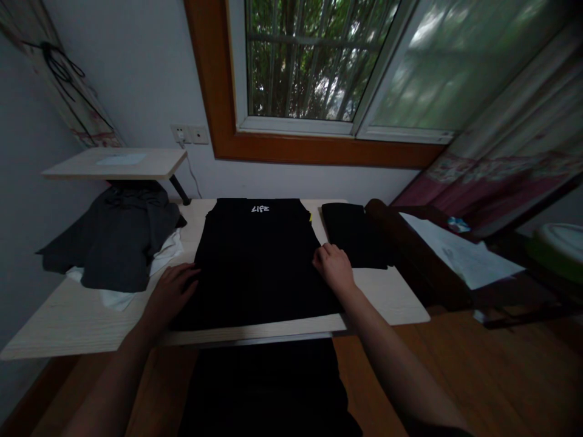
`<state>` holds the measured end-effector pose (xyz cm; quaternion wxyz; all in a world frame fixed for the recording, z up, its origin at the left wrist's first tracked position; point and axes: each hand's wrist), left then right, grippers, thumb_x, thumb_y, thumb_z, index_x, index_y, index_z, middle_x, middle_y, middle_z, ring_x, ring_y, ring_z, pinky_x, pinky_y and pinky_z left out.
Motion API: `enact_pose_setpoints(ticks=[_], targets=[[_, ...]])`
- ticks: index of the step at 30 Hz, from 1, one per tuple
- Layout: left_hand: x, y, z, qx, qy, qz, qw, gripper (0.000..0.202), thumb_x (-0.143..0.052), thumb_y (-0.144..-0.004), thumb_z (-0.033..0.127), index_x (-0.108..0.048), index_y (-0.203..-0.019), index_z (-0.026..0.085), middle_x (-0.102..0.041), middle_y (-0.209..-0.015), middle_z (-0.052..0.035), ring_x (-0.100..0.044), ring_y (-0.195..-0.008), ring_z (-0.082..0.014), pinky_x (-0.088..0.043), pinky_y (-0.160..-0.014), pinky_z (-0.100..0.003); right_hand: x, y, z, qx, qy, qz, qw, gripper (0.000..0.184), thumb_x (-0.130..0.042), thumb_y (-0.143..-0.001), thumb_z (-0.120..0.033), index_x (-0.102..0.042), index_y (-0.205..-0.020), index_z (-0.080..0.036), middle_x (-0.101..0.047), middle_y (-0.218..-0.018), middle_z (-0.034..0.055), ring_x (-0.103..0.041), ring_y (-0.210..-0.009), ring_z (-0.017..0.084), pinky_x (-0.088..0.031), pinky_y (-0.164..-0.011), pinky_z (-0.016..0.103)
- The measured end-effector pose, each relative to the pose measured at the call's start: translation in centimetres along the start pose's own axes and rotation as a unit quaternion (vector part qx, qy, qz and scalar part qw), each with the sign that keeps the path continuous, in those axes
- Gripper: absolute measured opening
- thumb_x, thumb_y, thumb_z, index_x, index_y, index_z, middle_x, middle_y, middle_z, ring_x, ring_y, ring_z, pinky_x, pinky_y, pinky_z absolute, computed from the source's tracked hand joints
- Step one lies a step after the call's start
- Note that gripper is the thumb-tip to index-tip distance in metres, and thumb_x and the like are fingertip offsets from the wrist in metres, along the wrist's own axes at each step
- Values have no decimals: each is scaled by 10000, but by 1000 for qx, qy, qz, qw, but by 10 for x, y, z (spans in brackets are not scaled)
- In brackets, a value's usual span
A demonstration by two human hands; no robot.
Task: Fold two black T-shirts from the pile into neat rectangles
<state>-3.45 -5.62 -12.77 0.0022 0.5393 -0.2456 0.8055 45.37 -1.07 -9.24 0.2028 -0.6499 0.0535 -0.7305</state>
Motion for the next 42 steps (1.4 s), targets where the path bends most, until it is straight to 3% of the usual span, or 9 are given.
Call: enact_pose_setpoints(ticks=[4,8,12,16,19,22,31,37,42], targets=[[1,0,3,-4,-3,5,1000,335,-539,-962,394,-703,-1206,233,-651,-1324,-108,-584,-1238,-298,-422,-1119,-536,2,-4,4,-25,-3,-2,1000,133,-565,-965,-231,-670,-936,-155,-651,-954,112,-573,-910,250,-339,-760,354],[2,0,5,-13,1,3,1000,323,-552,-959,380,-699,-1212,243,-655,-1326,-100,-588,-1232,-290,-417,-1122,-534,6,-6,-2,-4,-45,-22,999,121,-580,-965,-227,-687,-964,-170,-662,-980,104,-598,-894,238,-376,-767,346],[3,-1,7,-9,4,3,1000,297,-557,-955,377,-709,-1182,258,-677,-1283,-88,-601,-1209,-284,-424,-1106,-530,11,-4,-28,87,-125,-38,988,129,-595,-977,-235,-707,-1027,-199,-670,-998,87,-612,-940,230,-429,-833,337],[6,-1,9,-10,18,5,1000,280,-570,-942,388,-726,-1134,257,-706,-1204,-83,-621,-1155,-279,-444,-1070,-513,18,1,-64,208,-211,-54,953,134,-615,-981,-262,-710,-1069,-226,-678,-1046,67,-611,-984,221,-463,-894,348],[8,-1,11,-10,24,3,1000,257,-588,-931,377,-737,-1105,261,-719,-1151,-74,-632,-1117,-275,-445,-1051,-503,22,1,-82,254,-257,-57,931,156,-614,-987,-278,-700,-1111,-237,-676,-1090,60,-607,-1008,215,-477,-920,359],[9,0,12,-13,24,2,1000,241,-598,-930,361,-739,-1097,259,-717,-1138,-72,-626,-1106,-270,-435,-1048,-491,19,-4,-86,250,-278,-47,926,196,-599,-995,-275,-690,-1165,-242,-666,-1135,69,-597,-1045,222,-485,-937,380],[10,2,14,-41,20,-24,999,203,-593,-949,358,-754,-1036,270,-715,-1061,-65,-602,-1045,-253,-441,-1018,-471,-15,-16,-62,160,-364,-18,917,184,-587,-986,-207,-704,-1127,-232,-649,-1098,70,-592,-1030,208,-487,-962,394],[8,-1,20,-99,20,-56,993,250,-575,-971,384,-742,-1127,281,-713,-1051,-54,-630,-1022,-235,-398,-1109,-511,-14,-14,-64,147,-370,-16,917,201,-585,-972,-178,-709,-1120,-234,-643,-1096,71,-588,-1015,209,-484,-958,404],[10,-14,36,-139,-26,-84,986,239,-545,-989,334,-743,-1110,277,-724,-1015,-64,-619,-1025,-247,-435,-1046,-476,-14,-14,-64,146,-366,-16,919,209,-584,-965,-164,-706,-1121,-230,-644,-1093,70,-587,-1021,213,-481,-963,404]])
Point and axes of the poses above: each hand's wrist, its own y-axis away from the middle knuckle, its own x-axis out of the back of the hand, z = x × y
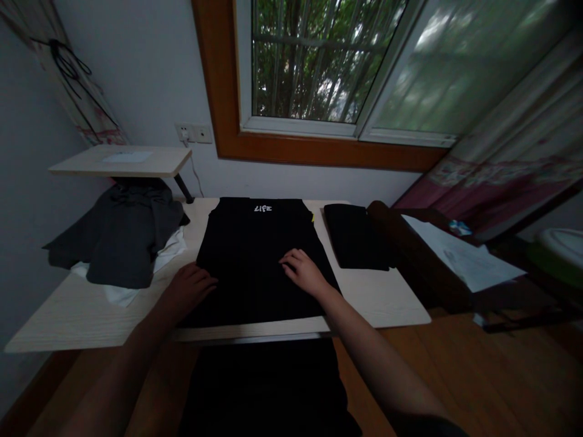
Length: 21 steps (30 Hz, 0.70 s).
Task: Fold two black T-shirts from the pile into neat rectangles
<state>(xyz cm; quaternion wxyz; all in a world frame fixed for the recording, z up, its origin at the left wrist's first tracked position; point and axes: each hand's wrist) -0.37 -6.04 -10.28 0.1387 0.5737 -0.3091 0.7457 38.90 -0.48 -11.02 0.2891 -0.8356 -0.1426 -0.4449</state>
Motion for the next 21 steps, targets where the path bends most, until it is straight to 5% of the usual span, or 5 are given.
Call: enact_pose_setpoints(ticks=[8,21], targets=[[15,-24,21,-25,-104,-63,992,133,-566,-947,193,-692,-933,233,-685,-927,-66,-584,-950,-271,-437,-899,-456,-2,2,2,2,1,3,1000,208,-587,-960,-155,-703,-1119,-220,-641,-1100,70,-580,-1031,210,-490,-953,380],[24,-24,14,-13,-62,-17,998,120,-570,-913,208,-686,-906,238,-691,-918,-60,-595,-903,-248,-447,-858,-427,5,1,-10,21,35,-10,999,200,-571,-996,-231,-725,-1125,-234,-675,-1094,84,-594,-1022,226,-497,-923,398]])
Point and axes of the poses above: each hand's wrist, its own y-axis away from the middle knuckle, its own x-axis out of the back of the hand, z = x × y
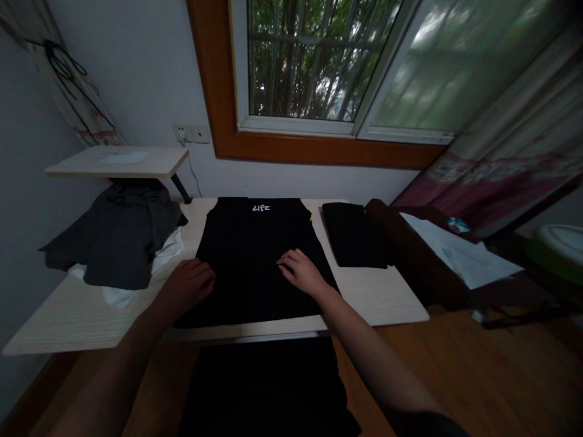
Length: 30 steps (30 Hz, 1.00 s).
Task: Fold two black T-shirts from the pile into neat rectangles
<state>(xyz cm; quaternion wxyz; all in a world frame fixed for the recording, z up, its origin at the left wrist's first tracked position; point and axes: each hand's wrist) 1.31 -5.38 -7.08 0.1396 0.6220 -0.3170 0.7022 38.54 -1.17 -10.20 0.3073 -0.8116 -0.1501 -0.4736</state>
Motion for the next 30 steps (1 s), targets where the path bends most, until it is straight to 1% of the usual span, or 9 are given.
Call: enact_pose_setpoints(ticks=[4,9,14,18,23,25,27,30], targets=[[4,-1,0,7,-11,10,1000,95,-578,-909,221,-670,-889,232,-687,-906,-55,-597,-886,-248,-451,-845,-426,2,-1,-8,20,13,-22,999,212,-595,-1002,-319,-725,-1149,-238,-681,-1094,85,-597,-1026,228,-484,-930,398],[6,-5,1,1,-13,15,1000,111,-559,-918,221,-667,-894,224,-681,-904,-58,-595,-883,-242,-456,-861,-425,-2,-6,-19,46,23,-40,998,280,-620,-991,-402,-704,-1207,-245,-675,-1139,86,-580,-1063,239,-469,-945,405],[1,-7,-2,13,39,30,999,117,-559,-916,237,-674,-907,227,-686,-915,-57,-594,-882,-228,-458,-847,-403,-8,-16,-30,59,21,-49,997,326,-634,-982,-424,-682,-1262,-265,-665,-1165,87,-568,-1093,247,-460,-941,404],[-5,-9,-2,17,78,32,996,98,-559,-921,226,-657,-923,224,-688,-934,-44,-600,-895,-218,-456,-867,-399,-14,-25,-46,75,-2,-59,995,368,-628,-973,-497,-690,-1248,-260,-669,-1163,85,-565,-1086,246,-456,-908,389],[-10,-12,5,25,101,32,994,87,-563,-924,227,-650,-931,228,-679,-936,-39,-592,-905,-218,-457,-862,-390,-29,-32,-70,85,-9,-67,994,491,-659,-914,-605,-680,-1248,-246,-670,-1142,79,-556,-1056,252,-441,-874,379],[-10,-14,9,27,107,31,993,86,-559,-930,226,-645,-934,224,-674,-942,-43,-586,-911,-218,-462,-854,-383,-35,-34,-77,85,0,-73,994,447,-700,-901,-565,-687,-1213,-244,-669,-1112,72,-548,-1045,255,-432,-861,376],[-10,-15,13,30,113,33,993,82,-559,-927,218,-641,-927,219,-671,-938,-43,-584,-906,-215,-469,-844,-375,-40,-35,-83,83,10,-79,993,335,-720,-912,-475,-698,-1155,-245,-664,-1079,64,-542,-1024,248,-423,-845,367],[-11,-17,17,33,127,32,991,84,-559,-925,208,-642,-929,218,-670,-934,-40,-594,-904,-208,-480,-839,-366,-46,-36,-89,78,15,-82,994,162,-692,-942,-353,-707,-1058,-241,-654,-1042,54,-536,-986,230,-410,-822,351]])
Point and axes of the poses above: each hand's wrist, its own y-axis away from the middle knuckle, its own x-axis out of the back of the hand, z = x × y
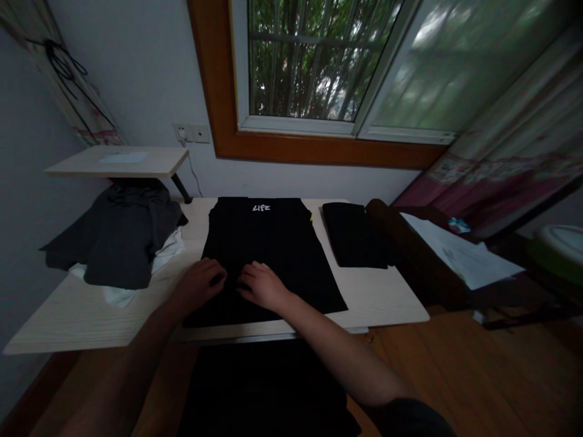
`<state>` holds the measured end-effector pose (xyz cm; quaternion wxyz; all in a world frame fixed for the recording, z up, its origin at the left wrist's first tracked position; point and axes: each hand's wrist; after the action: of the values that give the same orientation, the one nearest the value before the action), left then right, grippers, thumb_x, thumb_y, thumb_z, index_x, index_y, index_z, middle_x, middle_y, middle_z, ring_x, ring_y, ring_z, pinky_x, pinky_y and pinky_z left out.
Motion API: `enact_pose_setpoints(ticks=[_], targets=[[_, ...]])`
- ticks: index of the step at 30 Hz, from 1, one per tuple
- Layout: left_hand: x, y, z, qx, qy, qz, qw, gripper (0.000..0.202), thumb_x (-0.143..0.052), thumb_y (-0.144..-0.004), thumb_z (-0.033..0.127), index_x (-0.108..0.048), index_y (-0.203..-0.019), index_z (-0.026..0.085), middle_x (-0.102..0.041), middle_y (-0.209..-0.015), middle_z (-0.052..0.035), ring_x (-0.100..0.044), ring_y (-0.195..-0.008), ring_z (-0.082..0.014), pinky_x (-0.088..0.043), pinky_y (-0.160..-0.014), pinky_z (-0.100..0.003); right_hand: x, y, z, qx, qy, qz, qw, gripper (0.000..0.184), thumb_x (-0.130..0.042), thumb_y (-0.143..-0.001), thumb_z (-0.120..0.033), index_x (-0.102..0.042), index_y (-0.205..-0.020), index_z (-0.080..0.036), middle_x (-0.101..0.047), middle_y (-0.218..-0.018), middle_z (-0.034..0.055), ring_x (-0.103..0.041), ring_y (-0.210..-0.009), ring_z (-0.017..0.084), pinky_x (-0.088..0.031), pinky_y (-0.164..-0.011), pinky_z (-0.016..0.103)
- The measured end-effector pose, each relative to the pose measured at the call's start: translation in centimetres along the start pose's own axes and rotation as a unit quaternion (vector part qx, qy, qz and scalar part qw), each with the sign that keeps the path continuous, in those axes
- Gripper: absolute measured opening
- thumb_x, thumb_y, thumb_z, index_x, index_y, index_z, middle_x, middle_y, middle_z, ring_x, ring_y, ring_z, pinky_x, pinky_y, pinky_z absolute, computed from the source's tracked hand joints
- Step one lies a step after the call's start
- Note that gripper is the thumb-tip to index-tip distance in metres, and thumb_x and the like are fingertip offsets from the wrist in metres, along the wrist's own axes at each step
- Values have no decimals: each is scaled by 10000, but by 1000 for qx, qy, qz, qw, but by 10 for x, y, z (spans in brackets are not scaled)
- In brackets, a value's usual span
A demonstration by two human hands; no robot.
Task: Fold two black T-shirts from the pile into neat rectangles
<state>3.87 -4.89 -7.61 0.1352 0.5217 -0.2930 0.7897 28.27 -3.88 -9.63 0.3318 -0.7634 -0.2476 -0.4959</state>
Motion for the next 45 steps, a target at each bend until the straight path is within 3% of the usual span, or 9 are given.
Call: enact_pose_setpoints(ticks=[3,9,14,19,24,29,37,41,45], targets=[[-2,-1,1,9,16,-4,1000,85,-560,-928,216,-644,-936,220,-671,-943,-40,-612,-914,-205,-491,-841,-360,-2,-2,-3,-7,-9,-1,1000,119,-668,-954,-312,-698,-1038,-234,-650,-1039,51,-535,-980,222,-407,-823,345],[-8,1,-2,42,44,-27,998,116,-547,-941,259,-657,-961,228,-676,-982,-45,-638,-943,-205,-507,-852,-349,-1,-2,-3,-31,-31,3,999,435,-703,-909,-529,-660,-1220,-227,-628,-1145,78,-536,-1040,246,-440,-854,362],[-11,8,-7,58,103,-89,989,159,-528,-958,290,-674,-961,227,-680,-985,-40,-653,-919,-189,-510,-844,-325,1,3,8,-18,-53,-1,998,183,-685,-956,-352,-703,-1092,-230,-627,-1052,51,-554,-978,201,-439,-878,327],[-1,18,-20,98,155,-49,982,234,-518,-981,381,-683,-1068,239,-711,-1048,-38,-671,-964,-199,-516,-892,-335,1,11,22,-16,-50,-6,999,32,-669,-936,-224,-692,-956,-213,-605,-932,29,-568,-891,178,-446,-830,291],[4,26,-44,165,145,13,975,292,-527,-965,446,-693,-1079,235,-729,-1030,-38,-680,-961,-221,-523,-885,-346,1,14,25,-14,-37,5,999,36,-677,-890,-194,-666,-921,-205,-590,-911,29,-571,-863,180,-455,-793,281],[-2,31,-63,178,121,75,974,293,-515,-963,421,-685,-1085,216,-716,-1056,-63,-664,-1012,-236,-509,-928,-374,9,17,23,-14,-85,29,996,65,-670,-873,-152,-653,-911,-202,-587,-909,22,-578,-835,162,-459,-785,265],[-6,34,-65,167,134,45,976,286,-491,-953,354,-664,-1131,213,-711,-1078,-65,-661,-1008,-231,-519,-890,-365,32,32,37,-42,-179,77,980,110,-639,-874,-101,-634,-893,-208,-568,-920,7,-576,-810,131,-452,-747,236],[-6,36,-66,132,118,28,984,260,-476,-939,298,-697,-1058,230,-700,-1058,-50,-644,-1025,-225,-497,-940,-383,30,37,41,-50,-187,71,978,126,-633,-874,-83,-636,-910,-204,-572,-915,7,-576,-801,129,-452,-737,238],[-6,36,-66,114,93,25,989,244,-492,-911,277,-721,-985,240,-704,-990,-44,-634,-976,-226,-495,-908,-384,24,42,43,-37,-160,48,985,56,-668,-912,-159,-645,-920,-210,-595,-896,15,-574,-841,155,-451,-768,264]])
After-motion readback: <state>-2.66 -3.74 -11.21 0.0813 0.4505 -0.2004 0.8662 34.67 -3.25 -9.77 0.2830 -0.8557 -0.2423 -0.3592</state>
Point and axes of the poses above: each hand's wrist, its own y-axis away from the middle knuckle, its own x-axis out of the back of the hand, z = x × y
